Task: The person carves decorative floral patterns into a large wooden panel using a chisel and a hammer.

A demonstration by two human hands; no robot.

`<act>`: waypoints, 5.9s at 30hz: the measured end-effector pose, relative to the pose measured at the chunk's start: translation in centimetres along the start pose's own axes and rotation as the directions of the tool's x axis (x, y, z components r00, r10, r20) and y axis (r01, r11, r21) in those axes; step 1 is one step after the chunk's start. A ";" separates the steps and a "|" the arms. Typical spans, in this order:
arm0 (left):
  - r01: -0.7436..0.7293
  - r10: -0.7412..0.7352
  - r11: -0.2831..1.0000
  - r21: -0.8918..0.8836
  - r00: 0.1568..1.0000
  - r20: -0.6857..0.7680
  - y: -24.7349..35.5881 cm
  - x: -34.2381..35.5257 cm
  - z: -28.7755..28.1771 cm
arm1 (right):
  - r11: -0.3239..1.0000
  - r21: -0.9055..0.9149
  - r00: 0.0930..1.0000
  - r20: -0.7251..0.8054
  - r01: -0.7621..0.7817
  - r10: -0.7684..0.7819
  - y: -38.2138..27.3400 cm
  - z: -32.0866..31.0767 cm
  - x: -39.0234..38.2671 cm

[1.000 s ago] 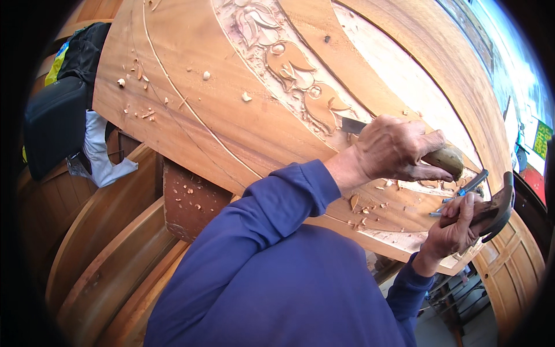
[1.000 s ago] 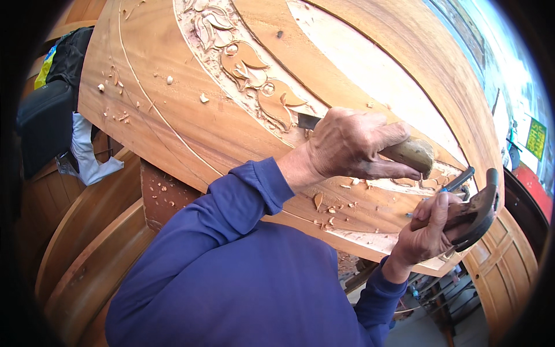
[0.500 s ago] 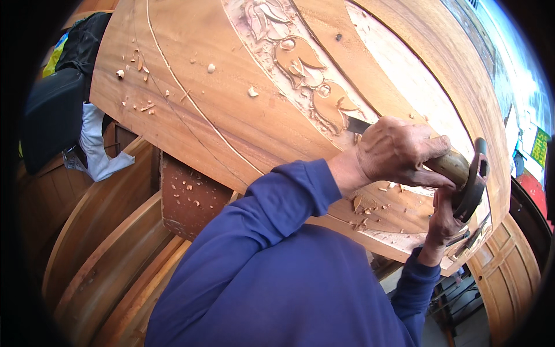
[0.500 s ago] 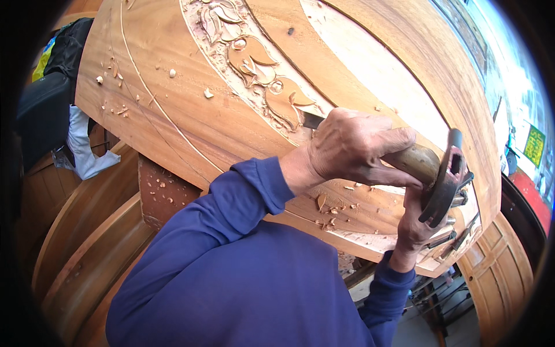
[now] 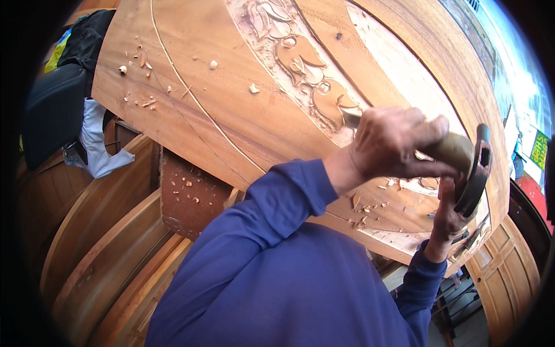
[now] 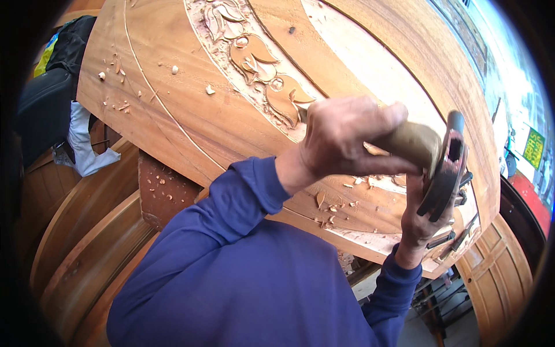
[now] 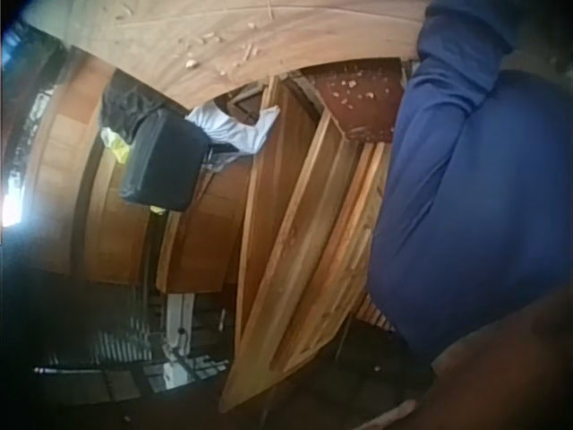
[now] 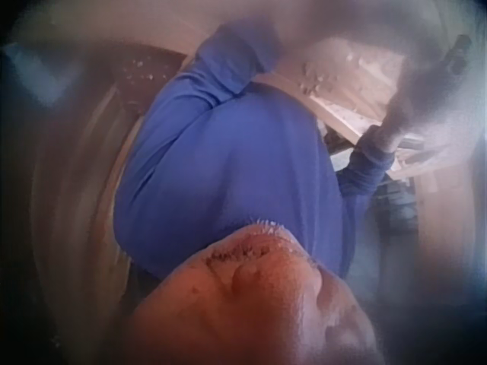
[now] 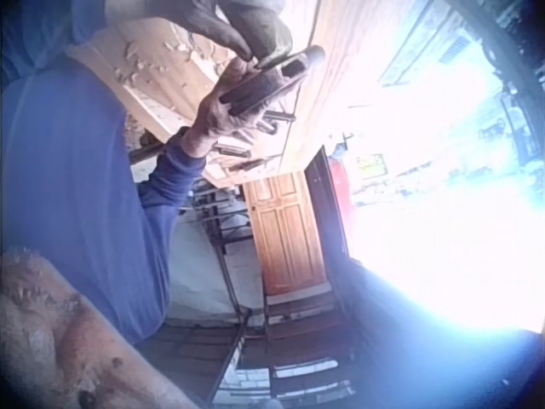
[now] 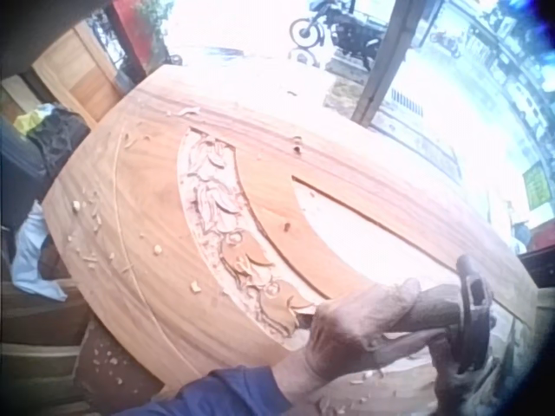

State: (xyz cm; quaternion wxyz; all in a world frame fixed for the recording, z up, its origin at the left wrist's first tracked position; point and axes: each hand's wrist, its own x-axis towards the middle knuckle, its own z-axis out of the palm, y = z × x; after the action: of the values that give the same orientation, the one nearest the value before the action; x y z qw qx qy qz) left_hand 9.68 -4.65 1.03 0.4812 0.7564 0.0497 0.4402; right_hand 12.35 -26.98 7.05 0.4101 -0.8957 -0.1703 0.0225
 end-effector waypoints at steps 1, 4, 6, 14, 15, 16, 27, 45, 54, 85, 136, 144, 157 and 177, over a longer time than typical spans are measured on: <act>-0.046 0.019 0.987 0.155 0.986 0.168 1.3 -0.1 -1.5 | 0.998 -0.020 0.997 -0.021 0.067 -0.068 0.4 -0.1 -0.2; -0.090 0.063 0.992 0.085 0.960 0.272 3.8 -0.2 -1.2 | 0.976 0.216 0.983 -0.177 -0.004 0.044 0.4 0.0 -1.7; -0.055 0.029 0.996 0.077 0.953 0.300 3.2 -0.3 -0.3 | 0.918 0.387 0.964 -0.203 -0.085 0.174 -0.3 0.4 -2.1; -0.019 0.004 0.997 0.071 0.980 0.198 0.1 0.5 1.2 | 0.914 0.386 0.959 -0.192 -0.123 0.210 -3.6 1.1 -0.7; -0.016 0.002 0.998 0.065 0.977 0.215 -0.1 0.3 1.0 | 0.918 0.379 0.962 -0.186 -0.116 0.199 -3.8 1.1 -0.5; -0.013 0.000 0.998 0.057 0.973 0.231 0.0 0.7 0.5 | 0.921 0.371 0.963 -0.182 -0.119 0.198 -3.8 1.1 -0.4; 0.081 -0.079 0.997 -0.006 0.987 0.137 -0.9 1.8 -0.5 | 0.929 0.370 0.994 -0.094 -0.017 0.056 -3.2 2.1 2.0; 0.191 -0.372 0.848 0.494 0.879 0.300 -0.2 0.7 -10.3 | 0.786 0.479 0.919 0.147 -0.390 0.367 1.5 1.0 -11.5; 0.171 -0.378 0.794 0.583 0.890 0.254 -1.0 0.0 -9.3 | 0.730 0.607 0.946 0.137 -0.314 0.292 5.0 1.1 -14.8; 0.623 -0.603 0.773 0.118 0.780 -0.169 5.6 -4.8 -23.4 | 0.869 0.459 0.959 -0.109 -0.185 0.262 5.8 2.7 -16.5; 0.100 -0.031 0.878 -0.468 0.988 0.151 0.8 1.8 -8.7 | 0.948 0.165 0.880 -0.440 0.274 -0.178 -7.3 -6.3 -8.2; 0.211 -0.143 0.919 -0.334 0.965 0.218 0.1 1.9 -8.2 | 0.479 -0.609 0.660 0.100 0.633 -0.745 -12.8 -0.3 0.8; 0.547 -0.226 0.633 -0.548 0.808 0.545 0.9 3.2 -9.4 | 0.733 -0.114 0.739 0.024 0.671 -0.673 -12.5 0.0 -0.6; 0.544 -0.285 0.572 -0.614 0.834 0.473 0.6 3.7 -9.5 | 0.818 -0.231 0.722 -0.385 0.528 -0.575 -12.1 -7.6 -1.8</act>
State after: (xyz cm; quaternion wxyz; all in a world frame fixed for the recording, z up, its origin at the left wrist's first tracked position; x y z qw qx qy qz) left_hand 4.94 3.42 5.16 0.8323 0.5282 -0.0302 0.1654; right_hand 8.53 -25.73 20.86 0.3777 -0.8059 -0.3334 -0.3111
